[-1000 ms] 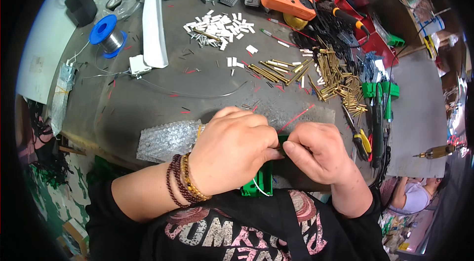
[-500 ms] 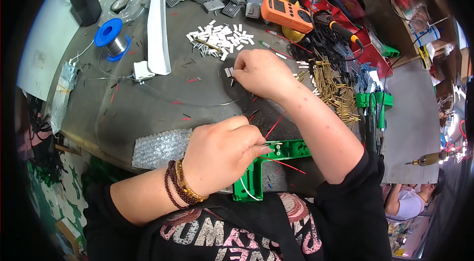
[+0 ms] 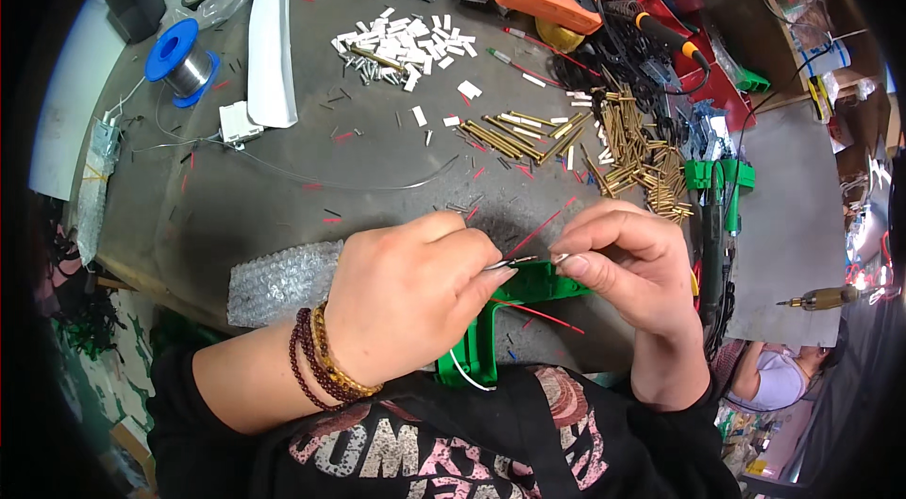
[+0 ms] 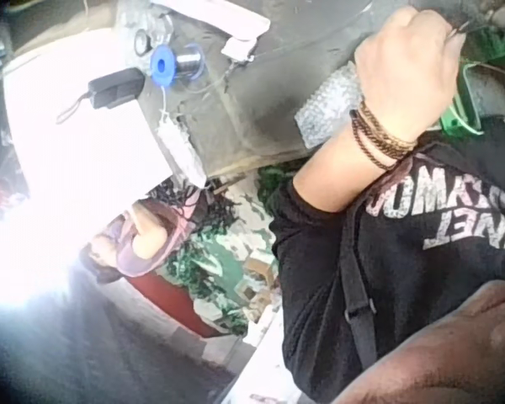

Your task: Assemble a green plastic device housing and solder internal wiring.

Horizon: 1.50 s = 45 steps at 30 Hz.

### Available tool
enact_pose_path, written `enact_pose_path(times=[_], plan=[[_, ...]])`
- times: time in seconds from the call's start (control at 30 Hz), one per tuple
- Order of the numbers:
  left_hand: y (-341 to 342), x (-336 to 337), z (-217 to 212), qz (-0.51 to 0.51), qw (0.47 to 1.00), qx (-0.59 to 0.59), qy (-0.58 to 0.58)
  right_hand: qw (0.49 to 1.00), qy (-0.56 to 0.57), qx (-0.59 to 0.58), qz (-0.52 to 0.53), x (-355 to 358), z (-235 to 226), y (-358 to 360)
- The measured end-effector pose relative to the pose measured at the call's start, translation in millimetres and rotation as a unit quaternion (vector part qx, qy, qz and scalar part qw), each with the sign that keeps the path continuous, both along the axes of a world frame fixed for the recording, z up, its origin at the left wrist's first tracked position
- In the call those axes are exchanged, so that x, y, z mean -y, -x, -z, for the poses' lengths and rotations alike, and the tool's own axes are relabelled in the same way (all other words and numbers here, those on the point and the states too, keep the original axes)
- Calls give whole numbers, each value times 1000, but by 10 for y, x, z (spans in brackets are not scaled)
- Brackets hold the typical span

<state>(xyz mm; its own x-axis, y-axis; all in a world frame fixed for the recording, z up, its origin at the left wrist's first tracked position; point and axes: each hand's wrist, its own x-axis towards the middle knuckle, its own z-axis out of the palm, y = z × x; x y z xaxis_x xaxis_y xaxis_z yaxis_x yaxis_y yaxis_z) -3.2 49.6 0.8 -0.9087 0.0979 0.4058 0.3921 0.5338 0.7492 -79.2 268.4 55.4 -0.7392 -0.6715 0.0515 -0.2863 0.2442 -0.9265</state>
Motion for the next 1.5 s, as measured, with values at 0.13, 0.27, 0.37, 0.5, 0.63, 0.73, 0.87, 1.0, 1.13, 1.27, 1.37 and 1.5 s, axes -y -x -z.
enact_pose_path(times=[0.13, 0.27, 0.37, 0.5, 0.63, 0.73, 0.87, 1.0, 1.13, 1.27, 1.37, 1.5], plan=[[-5, -14, 9, -4, 1000, -8, -14, 1000, 8, -2, 0, 9, 98, -11], [-18, -17, 8, -5, 1000, -19, -10, 999, 51, 10, 2, 7, 144, -21], [-23, -21, 7, -7, 1000, -22, -8, 997, 63, 28, 26, 7, 154, -26], [-29, -13, 3, -8, 1000, -21, -3, 998, 54, -2, 19, 48, 182, -19], [-29, -5, 3, -9, 1000, -10, 2, 1000, 26, -16, 2, 99, 141, -10], [-29, 1, -5, -9, 1000, -12, 5, 999, 19, -48, -5, 71, 90, 18], [-23, 5, -6, -5, 1000, -10, 7, 998, -3, -70, 6, 52, 68, 25], [-30, 9, -9, -6, 1000, -11, 10, 997, -3, -80, -11, 97, 83, 6], [-33, 12, 0, -1, 1000, -14, 17, 997, -31, -73, -20, 170, 96, -16], [-46, 27, 49, 10, 999, -39, 15, 993, -51, -98, -47, 214, 100, 20], [-56, -16, -24, -12, 998, 1, -57, 990, -63, -96, -83, 281, 110, 34], [-81, 12, 7, -14, 995, 21, -102, 981, -74, -154, -92, 291, 130, 21]])
